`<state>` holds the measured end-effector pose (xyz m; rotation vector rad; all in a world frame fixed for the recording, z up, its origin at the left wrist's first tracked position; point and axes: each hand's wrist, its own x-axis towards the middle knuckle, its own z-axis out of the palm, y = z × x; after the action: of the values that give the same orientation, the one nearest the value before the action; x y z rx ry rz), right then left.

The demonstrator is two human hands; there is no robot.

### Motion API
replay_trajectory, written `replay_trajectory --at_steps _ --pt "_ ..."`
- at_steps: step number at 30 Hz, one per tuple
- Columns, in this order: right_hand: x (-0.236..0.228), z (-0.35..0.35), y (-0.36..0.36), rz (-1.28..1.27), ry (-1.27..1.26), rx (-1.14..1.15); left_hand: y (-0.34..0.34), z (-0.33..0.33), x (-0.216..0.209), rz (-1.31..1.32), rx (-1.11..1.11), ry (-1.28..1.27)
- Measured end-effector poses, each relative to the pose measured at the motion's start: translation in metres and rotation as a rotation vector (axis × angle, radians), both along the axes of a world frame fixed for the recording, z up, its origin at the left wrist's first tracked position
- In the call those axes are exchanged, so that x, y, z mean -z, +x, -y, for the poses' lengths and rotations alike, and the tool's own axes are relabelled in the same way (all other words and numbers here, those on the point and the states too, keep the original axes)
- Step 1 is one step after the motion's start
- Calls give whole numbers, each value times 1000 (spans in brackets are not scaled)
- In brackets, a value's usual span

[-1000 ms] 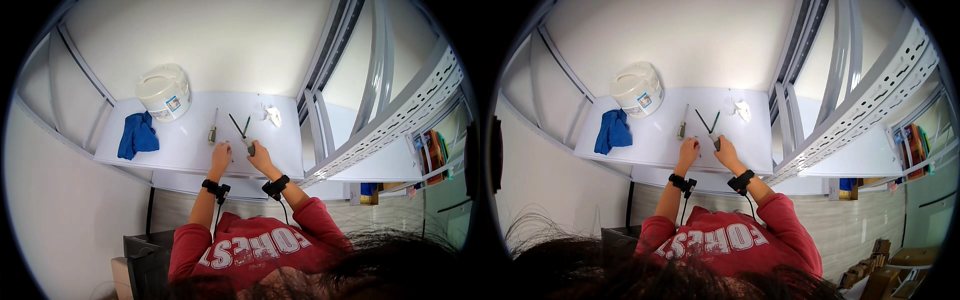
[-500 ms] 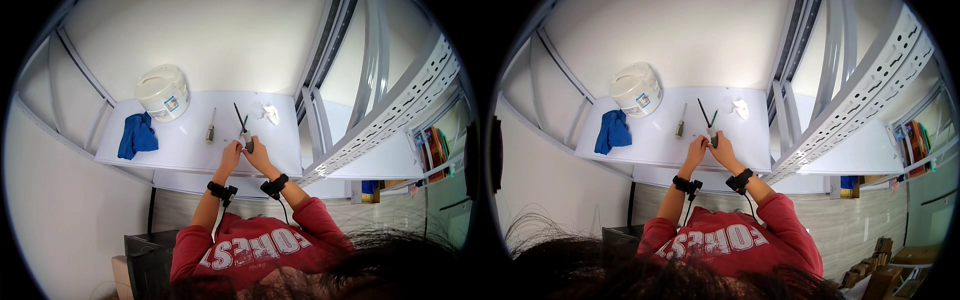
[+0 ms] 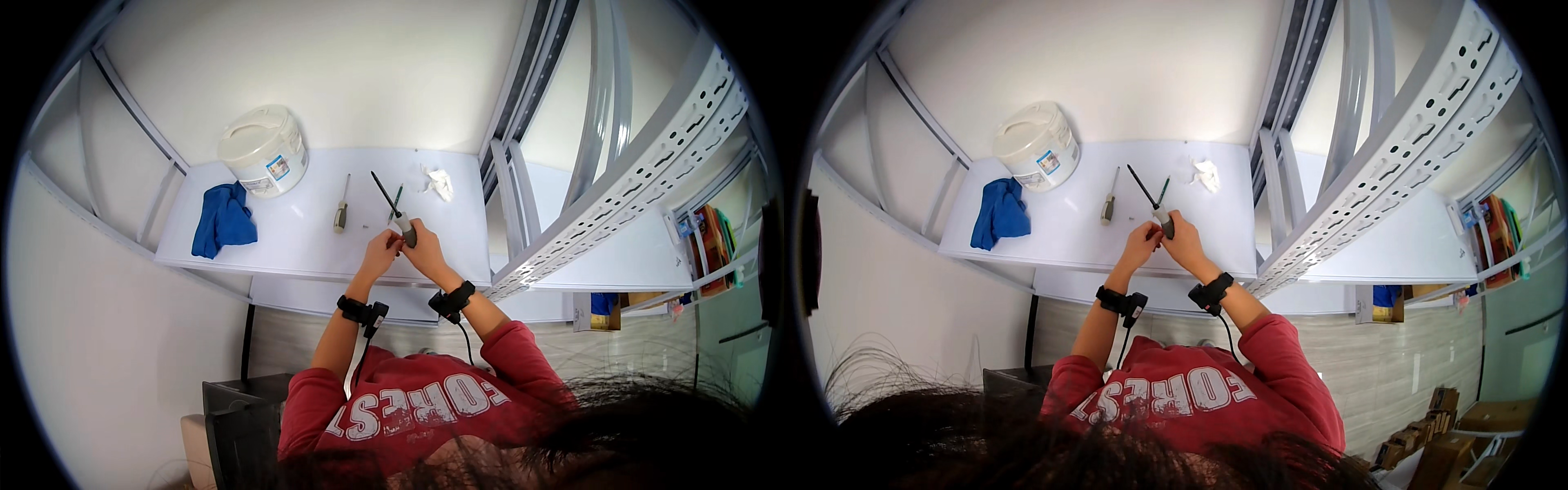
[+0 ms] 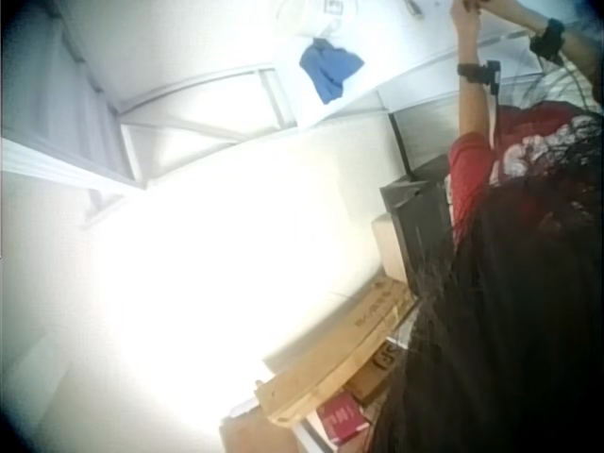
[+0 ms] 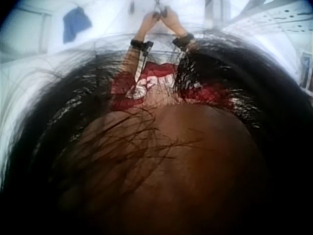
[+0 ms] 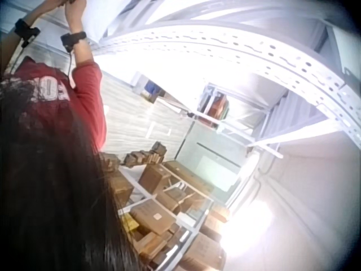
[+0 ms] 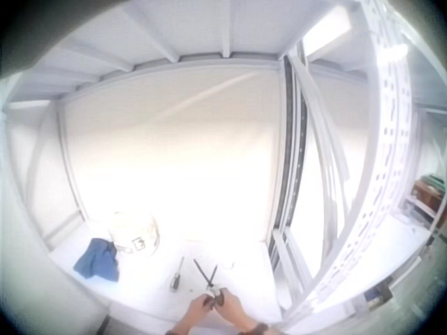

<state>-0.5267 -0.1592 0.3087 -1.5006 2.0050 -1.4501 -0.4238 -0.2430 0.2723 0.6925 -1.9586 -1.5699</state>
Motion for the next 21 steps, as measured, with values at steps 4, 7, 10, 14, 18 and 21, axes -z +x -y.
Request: replay_trajectory --at_steps 4,7,10,14,18,21 --pt "0 0 2 -40 -14 13 5 4 2 12 27 37" --pt "-1 -2 3 -42 -35 42 6 2 -2 -7 41 40" --pt "-1 -4 3 -40 -75 69 9 -2 -10 -10 86 8" --pt "5 -4 0 -50 -95 74 9 -4 -9 -20 99 -31" --pt "10 -5 -3 -48 -88 88 8 -4 -10 -30 110 -31" --pt "7 -6 0 -23 -117 95 10 -3 -9 -86 116 38"
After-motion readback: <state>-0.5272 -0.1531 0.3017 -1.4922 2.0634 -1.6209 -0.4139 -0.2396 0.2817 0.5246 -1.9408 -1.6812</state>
